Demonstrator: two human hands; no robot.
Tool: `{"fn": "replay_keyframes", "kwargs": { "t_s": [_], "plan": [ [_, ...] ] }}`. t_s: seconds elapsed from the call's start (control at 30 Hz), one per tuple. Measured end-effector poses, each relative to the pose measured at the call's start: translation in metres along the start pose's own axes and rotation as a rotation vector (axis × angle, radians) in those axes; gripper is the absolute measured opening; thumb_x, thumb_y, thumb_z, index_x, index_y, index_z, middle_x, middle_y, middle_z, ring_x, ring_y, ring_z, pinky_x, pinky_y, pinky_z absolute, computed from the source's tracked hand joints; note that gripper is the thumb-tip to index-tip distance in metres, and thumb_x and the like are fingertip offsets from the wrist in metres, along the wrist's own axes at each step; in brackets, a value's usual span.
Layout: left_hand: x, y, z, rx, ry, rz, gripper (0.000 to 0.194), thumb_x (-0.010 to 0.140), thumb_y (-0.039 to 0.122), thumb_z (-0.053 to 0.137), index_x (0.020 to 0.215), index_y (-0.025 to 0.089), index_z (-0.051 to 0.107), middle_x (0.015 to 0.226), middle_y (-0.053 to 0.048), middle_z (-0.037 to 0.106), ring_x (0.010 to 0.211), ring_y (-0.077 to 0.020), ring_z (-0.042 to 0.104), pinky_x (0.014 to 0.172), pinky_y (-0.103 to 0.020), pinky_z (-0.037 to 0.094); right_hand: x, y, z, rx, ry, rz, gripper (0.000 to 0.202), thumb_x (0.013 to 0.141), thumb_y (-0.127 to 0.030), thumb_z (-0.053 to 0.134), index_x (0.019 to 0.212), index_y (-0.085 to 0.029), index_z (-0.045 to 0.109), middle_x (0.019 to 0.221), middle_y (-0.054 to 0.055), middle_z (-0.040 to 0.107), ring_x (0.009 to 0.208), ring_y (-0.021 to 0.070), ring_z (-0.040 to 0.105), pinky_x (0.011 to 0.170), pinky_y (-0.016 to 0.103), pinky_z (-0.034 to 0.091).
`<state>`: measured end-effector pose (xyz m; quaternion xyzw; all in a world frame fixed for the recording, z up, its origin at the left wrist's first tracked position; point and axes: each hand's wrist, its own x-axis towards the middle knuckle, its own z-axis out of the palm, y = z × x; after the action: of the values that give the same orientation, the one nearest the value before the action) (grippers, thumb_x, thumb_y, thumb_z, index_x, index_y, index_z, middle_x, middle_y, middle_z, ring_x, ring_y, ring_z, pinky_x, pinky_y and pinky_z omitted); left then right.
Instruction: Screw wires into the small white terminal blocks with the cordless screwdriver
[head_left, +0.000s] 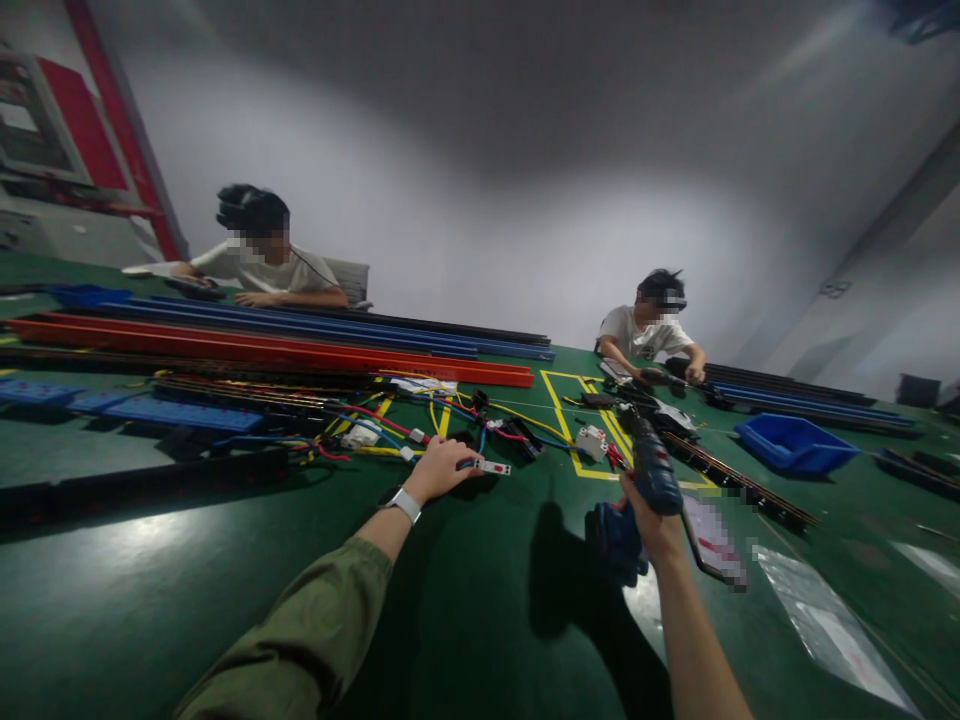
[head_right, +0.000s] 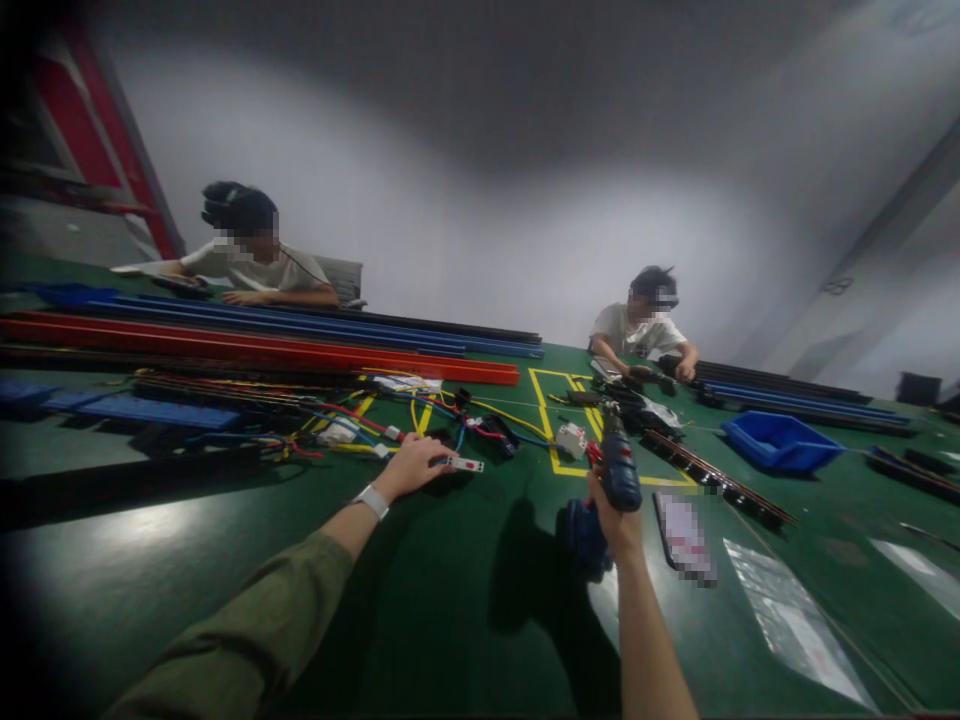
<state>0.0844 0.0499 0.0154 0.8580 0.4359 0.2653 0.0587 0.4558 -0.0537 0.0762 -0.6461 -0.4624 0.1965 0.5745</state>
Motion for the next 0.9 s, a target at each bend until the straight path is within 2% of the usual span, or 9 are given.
{"fn": "replay_keyframes", "kwargs": {
  "t_s": [0.13, 0.2, 0.33, 0.53, 0.67, 0.9],
  "plan": [
    [0.004, -0.002, -0.001, 0.012, 0.007, 0.003, 0.037, 0.088, 0.058, 0.048, 0.109, 0.035, 0.069, 0.096, -0.002, 0.069, 0.09, -0.0197, 0.056, 0.09, -0.039, 0.03, -0.027, -0.009, 0.014, 0.057, -0.174, 0.092, 0.044, 0.072, -0.054, 0.069, 0.089, -0.014, 0.064, 0.048, 0.0, 0.058, 0.042, 0.0174, 0.052, 0.046, 0.029, 0.04],
    [0.005, -0.003, 0.0, 0.021, 0.01, -0.001, 0.037, 0.089, 0.057, 0.048, 0.11, 0.035, 0.069, 0.095, -0.003, 0.069, 0.09, -0.02, 0.056, 0.088, -0.039, 0.031, -0.044, -0.02, 0.024, 0.1, -0.295, 0.123, 0.043, 0.074, -0.052, 0.068, 0.095, -0.014, 0.063, 0.048, -0.001, 0.058, 0.041, 0.0177, 0.053, 0.045, 0.028, 0.038],
    [0.008, -0.006, 0.003, 0.032, 0.006, -0.021, 0.038, 0.088, 0.056, 0.05, 0.111, 0.034, 0.069, 0.092, -0.004, 0.068, 0.088, -0.0199, 0.057, 0.085, -0.038, 0.031, -0.074, -0.045, 0.044, 0.126, -0.532, 0.184, 0.035, 0.077, -0.048, 0.064, 0.091, -0.016, 0.06, 0.042, -0.003, 0.054, 0.038, 0.0167, 0.052, 0.046, 0.027, 0.039],
    [0.008, -0.01, 0.008, 0.058, 0.015, -0.026, 0.036, 0.087, 0.056, 0.052, 0.111, 0.036, 0.07, 0.091, -0.003, 0.068, 0.088, -0.0196, 0.057, 0.083, -0.037, 0.031, -0.095, -0.067, 0.064, 0.135, -0.769, 0.249, 0.026, 0.075, -0.038, 0.062, 0.089, -0.018, 0.055, 0.042, -0.007, 0.051, 0.035, 0.0148, 0.05, 0.043, 0.025, 0.04],
    [0.009, -0.008, 0.01, 0.079, 0.029, -0.03, 0.035, 0.088, 0.055, 0.052, 0.111, 0.035, 0.07, 0.094, -0.005, 0.069, 0.091, -0.0213, 0.058, 0.084, -0.039, 0.03, -0.098, -0.07, 0.074, 0.106, -0.849, 0.242, 0.024, 0.076, -0.033, 0.059, 0.093, -0.018, 0.052, 0.041, -0.009, 0.049, 0.034, 0.0144, 0.05, 0.039, 0.024, 0.038],
    [0.01, -0.007, 0.01, 0.085, 0.033, -0.029, 0.034, 0.088, 0.053, 0.052, 0.108, 0.035, 0.071, 0.095, -0.005, 0.07, 0.092, -0.0225, 0.058, 0.085, -0.04, 0.031, -0.099, -0.075, 0.079, 0.068, -0.841, 0.245, 0.022, 0.076, -0.03, 0.058, 0.093, -0.019, 0.05, 0.043, -0.01, 0.048, 0.033, 0.0125, 0.049, 0.038, 0.022, 0.036]
  ]
}}
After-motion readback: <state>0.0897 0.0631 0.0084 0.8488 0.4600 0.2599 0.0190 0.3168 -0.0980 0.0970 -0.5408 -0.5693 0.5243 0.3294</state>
